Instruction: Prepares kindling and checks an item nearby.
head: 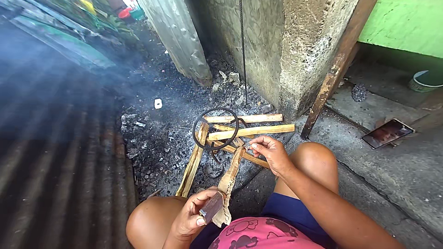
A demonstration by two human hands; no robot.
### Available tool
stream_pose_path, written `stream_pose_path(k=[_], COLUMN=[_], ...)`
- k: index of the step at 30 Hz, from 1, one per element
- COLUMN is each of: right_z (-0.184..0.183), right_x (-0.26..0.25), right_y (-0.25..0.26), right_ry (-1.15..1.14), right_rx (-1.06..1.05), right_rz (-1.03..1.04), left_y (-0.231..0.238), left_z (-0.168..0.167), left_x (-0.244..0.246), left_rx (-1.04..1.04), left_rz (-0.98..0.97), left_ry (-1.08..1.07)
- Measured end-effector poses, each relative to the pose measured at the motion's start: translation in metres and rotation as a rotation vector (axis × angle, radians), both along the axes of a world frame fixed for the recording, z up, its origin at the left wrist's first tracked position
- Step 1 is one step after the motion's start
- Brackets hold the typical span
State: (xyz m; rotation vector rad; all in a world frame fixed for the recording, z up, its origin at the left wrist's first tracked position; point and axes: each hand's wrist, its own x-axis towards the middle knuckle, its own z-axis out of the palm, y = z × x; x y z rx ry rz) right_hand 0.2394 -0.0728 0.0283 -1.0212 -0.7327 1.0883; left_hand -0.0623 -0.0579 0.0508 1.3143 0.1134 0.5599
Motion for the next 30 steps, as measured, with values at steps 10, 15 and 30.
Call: stream_pose_path(k=[10, 15, 30], right_z=[0.0006, 0.0016, 0.0007], right_x=[0.0007, 0.0007, 0.0000], right_y=[-0.0004, -0.0005, -0.0005], right_ry=[0.005, 0.016, 0.015], right_rx=[0.008, 0.015, 0.009], right_rz=[-0.006, -0.010, -0.012], left_y=[0.0010, 0.0008, 0.0011], left_z=[0.0002, 0.0017, -0.0012], left_x=[0.0002, 0.0010, -0.0001], left_rx=[0.005, 0.017, 0.013], left_rz=[-0.004, 0.007, -0.003], left_ry=[0.009, 0.012, 0.006])
